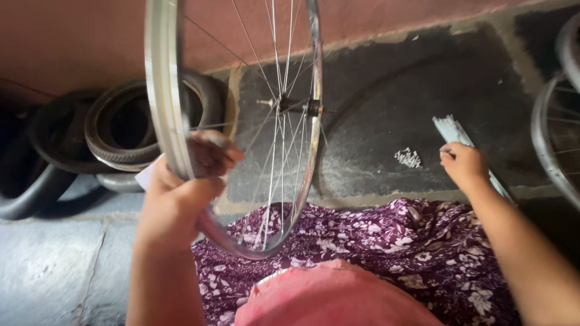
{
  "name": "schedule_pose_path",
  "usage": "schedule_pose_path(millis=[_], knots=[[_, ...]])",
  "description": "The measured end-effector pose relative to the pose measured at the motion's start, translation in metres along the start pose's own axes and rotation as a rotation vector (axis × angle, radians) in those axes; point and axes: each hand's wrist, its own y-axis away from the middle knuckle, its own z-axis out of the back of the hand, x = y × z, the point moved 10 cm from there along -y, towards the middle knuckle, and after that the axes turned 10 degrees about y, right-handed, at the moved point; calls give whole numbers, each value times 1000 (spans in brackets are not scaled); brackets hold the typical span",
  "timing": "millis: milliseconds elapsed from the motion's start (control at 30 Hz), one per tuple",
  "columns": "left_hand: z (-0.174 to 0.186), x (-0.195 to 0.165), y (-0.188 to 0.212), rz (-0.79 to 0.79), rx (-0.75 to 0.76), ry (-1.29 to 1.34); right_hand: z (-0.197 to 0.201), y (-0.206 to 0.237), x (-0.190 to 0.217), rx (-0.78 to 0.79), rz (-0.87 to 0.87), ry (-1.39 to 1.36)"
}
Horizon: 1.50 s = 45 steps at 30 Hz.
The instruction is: The person inserts bicycle spokes into the hub and rim, then secures them with nipples. The person repeats this process for multiple spokes, rotating the wheel as needed.
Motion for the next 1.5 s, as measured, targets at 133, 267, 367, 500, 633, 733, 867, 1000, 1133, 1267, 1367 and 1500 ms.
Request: schedule_pose_path(millis=[133,267,367,500,633,733,867,1000,1133,1267,1367,1500], knots=[[-30,5,-1,-31,48,-108,10,74,43,100,-85,-455],[-61,21,-5,-44,-26,-99,29,174,184,330,393,-941],[-90,32,-10,-91,-57,-33,68,236,270,252,823,-770],[-123,37,-3,-143,-92,18,90,245,304,224,827,-820],[-140,25,17,-212,250,82,86,243,286,258,740,-956],[-136,11,43,-376,712,13,86,250,258,237,706,-970],[-136,49,38,-358,761,-49,88,260,237,328,702,-995],[-155,84,28,-273,805,-75,94,266,239,365,733,-1008],[-170,76,38,-462,904,-13,96,267,246,381,735,-1007],[-168,70,30,-581,895,-59,93,268,248,463,726,-1049],[-163,72,21,-489,925,67,93,267,248,449,745,-1017],[-156,84,18,-258,914,230,92,269,247,451,745,-1023]])
